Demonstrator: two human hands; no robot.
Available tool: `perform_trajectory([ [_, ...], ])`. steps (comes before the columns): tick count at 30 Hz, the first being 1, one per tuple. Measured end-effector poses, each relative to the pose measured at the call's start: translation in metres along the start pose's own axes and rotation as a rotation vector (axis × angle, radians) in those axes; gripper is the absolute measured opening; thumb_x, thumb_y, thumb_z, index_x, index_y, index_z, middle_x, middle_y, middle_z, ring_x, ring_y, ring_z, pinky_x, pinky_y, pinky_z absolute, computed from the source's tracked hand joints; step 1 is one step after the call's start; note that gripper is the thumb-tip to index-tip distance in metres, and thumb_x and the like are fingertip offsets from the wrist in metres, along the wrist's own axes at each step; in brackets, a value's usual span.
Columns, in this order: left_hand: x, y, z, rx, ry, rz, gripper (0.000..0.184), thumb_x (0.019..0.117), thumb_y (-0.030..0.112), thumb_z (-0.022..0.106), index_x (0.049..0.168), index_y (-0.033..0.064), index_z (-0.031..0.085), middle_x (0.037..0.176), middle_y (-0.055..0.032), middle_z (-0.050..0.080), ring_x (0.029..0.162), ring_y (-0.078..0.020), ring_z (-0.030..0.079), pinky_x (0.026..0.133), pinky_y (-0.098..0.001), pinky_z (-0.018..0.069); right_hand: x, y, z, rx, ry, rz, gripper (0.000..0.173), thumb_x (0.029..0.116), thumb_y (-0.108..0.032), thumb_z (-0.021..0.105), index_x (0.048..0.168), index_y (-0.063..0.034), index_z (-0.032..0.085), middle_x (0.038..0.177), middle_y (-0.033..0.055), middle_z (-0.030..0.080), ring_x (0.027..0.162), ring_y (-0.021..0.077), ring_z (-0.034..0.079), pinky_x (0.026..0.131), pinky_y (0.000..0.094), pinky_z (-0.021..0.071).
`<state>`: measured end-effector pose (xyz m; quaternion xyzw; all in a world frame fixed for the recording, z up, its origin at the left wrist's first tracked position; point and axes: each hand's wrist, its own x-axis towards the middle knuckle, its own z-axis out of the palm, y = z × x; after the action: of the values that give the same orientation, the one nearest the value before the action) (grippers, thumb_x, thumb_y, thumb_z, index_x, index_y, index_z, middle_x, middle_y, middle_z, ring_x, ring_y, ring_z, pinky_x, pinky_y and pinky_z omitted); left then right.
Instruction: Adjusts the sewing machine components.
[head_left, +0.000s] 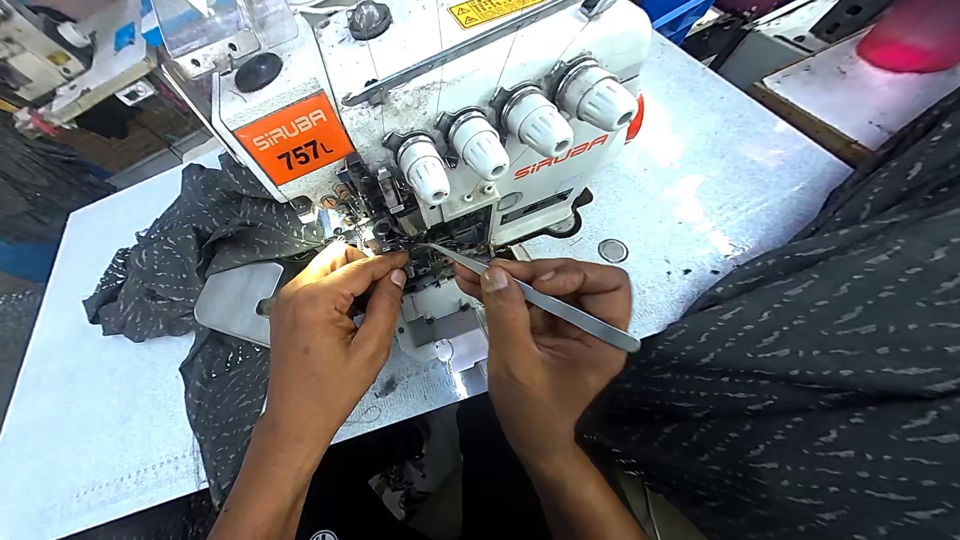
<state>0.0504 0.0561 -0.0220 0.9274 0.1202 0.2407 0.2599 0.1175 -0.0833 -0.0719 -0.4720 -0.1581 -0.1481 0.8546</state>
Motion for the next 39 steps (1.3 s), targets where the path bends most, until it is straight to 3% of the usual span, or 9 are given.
perform_trajectory([
  [7, -0.033, 0.026, -0.001, -0.199, -0.126, -0.124, 0.03, 0.1058, 0.036, 0.053, 0.12, 0.0177, 0.073, 0.089, 0.011, 0.067, 0.056, -0.0002, 0.048, 0.047, -0.0178, 0.0388, -0.003, -0.028, -0.042, 0.024, -0.077, -0.051, 0.024, 0.0895, -0.004, 0.077, 0.103, -0.0152, 0.06, 0.089, 0.001, 0.07, 0.08, 0.0194, 0.076, 0.074, 0.0384, 0.0693],
  [11, -0.036, 0.038, 0.005, -0.757, -0.219, -0.471, 0.035, 0.1093, 0.031, 0.048, 0.135, 0.0136, 0.065, 0.099, -0.0065, 0.075, 0.043, -0.0058, 0.038, 0.04, -0.0189, 0.0303, -0.012, -0.037, -0.058, 0.081, -0.103, 0.013, 0.025, 0.0882, -0.005, 0.079, 0.104, -0.0148, 0.061, 0.084, 0.0015, 0.067, 0.075, 0.0199, 0.075, 0.069, 0.0383, 0.0696],
  [16, -0.029, 0.045, 0.016, -1.169, -0.155, -0.655, 0.03, 0.1074, 0.013, 0.047, 0.129, 0.0058, 0.066, 0.073, -0.0068, 0.058, 0.041, -0.001, 0.036, 0.037, -0.0136, 0.0321, -0.021, -0.04, -0.071, 0.09, -0.187, 0.058, 0.023, 0.0892, -0.004, 0.077, 0.102, -0.0142, 0.061, 0.085, 0.0024, 0.07, 0.079, 0.0201, 0.076, 0.073, 0.0373, 0.0688],
  [24, -0.045, 0.035, 0.029, -0.477, -0.195, -0.328, 0.025, 0.1062, 0.019, 0.049, 0.115, 0.0186, 0.073, 0.066, 0.0005, 0.052, 0.047, -0.0096, 0.042, 0.04, -0.0223, 0.034, -0.006, -0.042, -0.085, 0.03, -0.124, -0.008, 0.018, 0.0914, -0.016, 0.076, 0.103, -0.0175, 0.062, 0.086, -0.0021, 0.068, 0.08, 0.0168, 0.074, 0.076, 0.0359, 0.0674],
  [27, -0.048, 0.031, 0.032, -0.186, -0.177, -0.151, 0.027, 0.1033, 0.017, 0.047, 0.113, 0.019, 0.072, 0.066, 0.0095, 0.054, 0.052, -0.0025, 0.047, 0.046, -0.0195, 0.0392, 0.002, -0.044, -0.084, 0.053, -0.124, -0.004, 0.004, 0.0986, -0.019, 0.065, 0.102, -0.0165, 0.063, 0.085, -0.0007, 0.067, 0.08, 0.02, 0.073, 0.077, 0.0412, 0.0666],
  [31, -0.052, 0.044, 0.033, 0.069, -0.215, 0.086, 0.028, 0.1011, 0.016, 0.046, 0.106, 0.0153, 0.074, 0.074, 0.0069, 0.062, 0.054, -0.0024, 0.05, 0.047, -0.0223, 0.043, 0.007, -0.049, -0.081, -0.016, -0.155, 0.069, 0.017, 0.1058, -0.022, 0.052, 0.102, -0.0183, 0.068, 0.084, -0.0053, 0.065, 0.062, 0.005, 0.061, 0.053, 0.0196, 0.0546],
  [33, -0.057, 0.056, 0.03, 0.132, -0.316, 0.19, 0.027, 0.1008, 0.014, 0.047, 0.104, 0.0144, 0.074, 0.08, 0.0004, 0.068, 0.057, -0.0114, 0.06, 0.045, -0.0312, 0.0482, 0.013, -0.05, -0.082, -0.187, -0.277, 0.094, 0.022, 0.1068, -0.024, 0.049, 0.108, -0.0173, 0.07, 0.085, -0.0085, 0.063, 0.058, -0.0016, 0.051, 0.048, 0.014, 0.0434],
  [36, -0.068, 0.072, 0.027, 0.188, -0.47, 0.361, 0.02, 0.1011, 0.016, 0.051, 0.095, 0.014, 0.07, 0.075, -0.0025, 0.064, 0.053, -0.0171, 0.059, 0.04, -0.034, 0.0453, 0.023, -0.047, -0.082, -0.468, -0.587, 0.176, 0.028, 0.1044, -0.028, 0.053, 0.119, -0.013, 0.071, 0.087, -0.01, 0.072, 0.064, -0.0015, 0.06, 0.053, 0.0192, 0.0513],
  [39, -0.076, 0.081, 0.026, 0.152, -0.623, 0.451, 0.017, 0.1014, 0.016, 0.055, 0.091, 0.0141, 0.069, 0.068, -0.0028, 0.061, 0.051, -0.0189, 0.056, 0.042, -0.0342, 0.0427, 0.022, -0.042, -0.076, -0.59, -0.84, 0.305, 0.031, 0.1017, -0.043, 0.057, 0.12, -0.0237, 0.074, 0.074, -0.0172, 0.066, 0.057, -0.0043, 0.057, 0.05, 0.0206, 0.0493],
])
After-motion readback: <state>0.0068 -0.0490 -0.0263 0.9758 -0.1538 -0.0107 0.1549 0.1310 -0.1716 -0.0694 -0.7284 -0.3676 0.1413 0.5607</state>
